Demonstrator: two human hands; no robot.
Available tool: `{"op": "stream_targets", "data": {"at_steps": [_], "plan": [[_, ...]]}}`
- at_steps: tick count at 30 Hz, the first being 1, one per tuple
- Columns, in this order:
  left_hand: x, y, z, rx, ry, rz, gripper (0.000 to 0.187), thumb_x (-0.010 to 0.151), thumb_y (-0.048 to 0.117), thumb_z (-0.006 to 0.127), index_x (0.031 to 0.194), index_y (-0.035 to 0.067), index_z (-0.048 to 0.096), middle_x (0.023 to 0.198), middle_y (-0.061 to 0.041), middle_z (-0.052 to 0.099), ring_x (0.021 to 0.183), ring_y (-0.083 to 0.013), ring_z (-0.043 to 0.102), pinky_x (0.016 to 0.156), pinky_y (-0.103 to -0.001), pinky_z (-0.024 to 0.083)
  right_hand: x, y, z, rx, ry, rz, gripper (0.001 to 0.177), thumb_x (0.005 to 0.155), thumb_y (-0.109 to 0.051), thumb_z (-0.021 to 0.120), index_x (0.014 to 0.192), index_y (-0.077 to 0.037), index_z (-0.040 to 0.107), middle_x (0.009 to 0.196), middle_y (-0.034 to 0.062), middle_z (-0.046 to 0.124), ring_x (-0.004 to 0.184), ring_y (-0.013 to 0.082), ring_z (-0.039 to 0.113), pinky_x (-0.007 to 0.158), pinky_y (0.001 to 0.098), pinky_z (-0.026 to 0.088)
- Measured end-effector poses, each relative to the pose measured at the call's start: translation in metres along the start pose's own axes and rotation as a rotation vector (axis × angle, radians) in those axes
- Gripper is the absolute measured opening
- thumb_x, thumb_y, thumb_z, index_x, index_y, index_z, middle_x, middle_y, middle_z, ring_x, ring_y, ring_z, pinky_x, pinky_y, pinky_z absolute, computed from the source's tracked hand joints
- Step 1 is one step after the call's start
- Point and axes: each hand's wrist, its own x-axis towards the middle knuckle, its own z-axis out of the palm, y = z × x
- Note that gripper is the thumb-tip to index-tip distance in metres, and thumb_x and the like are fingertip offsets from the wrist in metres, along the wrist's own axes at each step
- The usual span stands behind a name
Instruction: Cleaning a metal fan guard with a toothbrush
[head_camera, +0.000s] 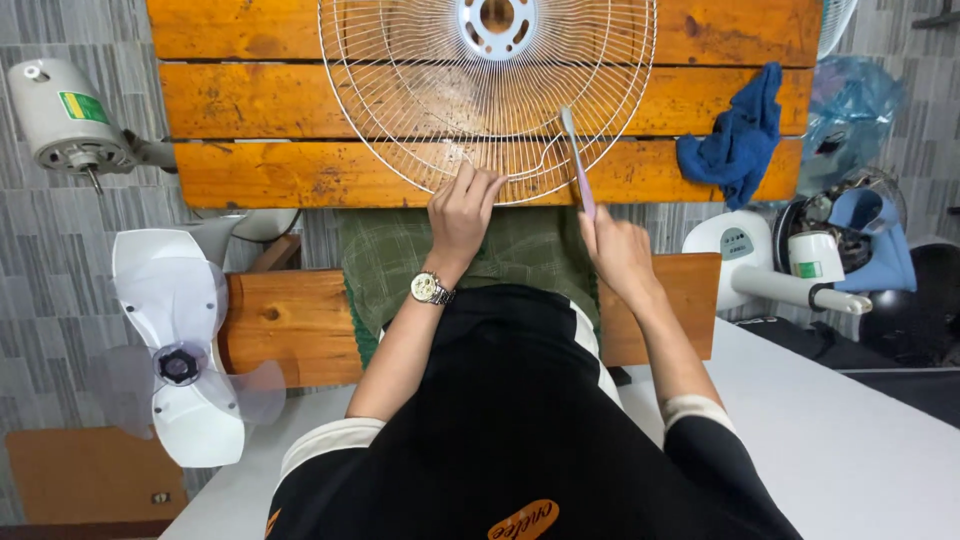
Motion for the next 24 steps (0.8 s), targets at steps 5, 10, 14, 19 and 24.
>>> {"op": "stream_targets", "data": {"at_steps": [5, 10, 14, 19, 24], "plan": [[0.002, 0.003, -0.001, 0.003, 0.018, -0.008, 0.015, 0.097, 0.028, 0.073, 0.088, 0.017, 0.065, 0.073, 0.002, 0.051, 0.063, -0.0229, 0.067, 0.058, -0.030, 0.053, -0.029, 0.017, -0.013, 0.028, -0.048, 0.019, 0.044, 0.109, -0.043, 0.041, 0.092, -0.006, 0.056, 0.063, 0.0291, 0.065, 0.071, 0.0495, 0.070, 0.066, 0.0602, 0.050], [0.002, 0.002, -0.001, 0.002, 0.036, 0.004, 0.015, 0.097, 0.027, 0.072, 0.087, 0.018, 0.065, 0.072, 0.003, 0.052, 0.063, -0.0229, 0.066, 0.058, -0.030, 0.052, -0.007, 0.002, -0.008, -0.076, -0.023, -0.038, 0.046, 0.110, -0.044, 0.038, 0.096, -0.005, 0.057, 0.064, 0.0280, 0.067, 0.070, 0.0489, 0.071, 0.068, 0.0578, 0.053], [0.001, 0.004, -0.002, 0.011, 0.033, 0.000, 0.016, 0.098, 0.027, 0.071, 0.086, 0.018, 0.064, 0.072, 0.004, 0.050, 0.063, -0.0216, 0.066, 0.057, -0.029, 0.052, 0.010, -0.004, -0.015, -0.101, -0.027, -0.046, 0.049, 0.110, -0.045, 0.034, 0.097, -0.004, 0.058, 0.065, 0.0279, 0.067, 0.072, 0.0495, 0.072, 0.068, 0.0594, 0.052], [0.004, 0.002, -0.002, 0.009, 0.043, 0.003, 0.016, 0.099, 0.027, 0.070, 0.087, 0.017, 0.064, 0.072, 0.003, 0.051, 0.064, -0.0222, 0.066, 0.057, -0.029, 0.052, -0.016, -0.001, -0.027, -0.135, -0.129, -0.029, 0.045, 0.109, -0.044, 0.034, 0.102, -0.007, 0.059, 0.067, 0.0277, 0.069, 0.074, 0.0477, 0.073, 0.072, 0.0583, 0.053], [-0.003, 0.000, 0.002, 0.035, 0.042, 0.008, 0.015, 0.097, 0.027, 0.072, 0.088, 0.018, 0.065, 0.074, 0.003, 0.054, 0.065, -0.0208, 0.066, 0.056, -0.028, 0.052, 0.014, -0.006, -0.037, -0.093, -0.119, -0.060, 0.052, 0.110, -0.046, 0.034, 0.098, -0.003, 0.060, 0.070, 0.0329, 0.068, 0.078, 0.0515, 0.072, 0.073, 0.0614, 0.051]]}}
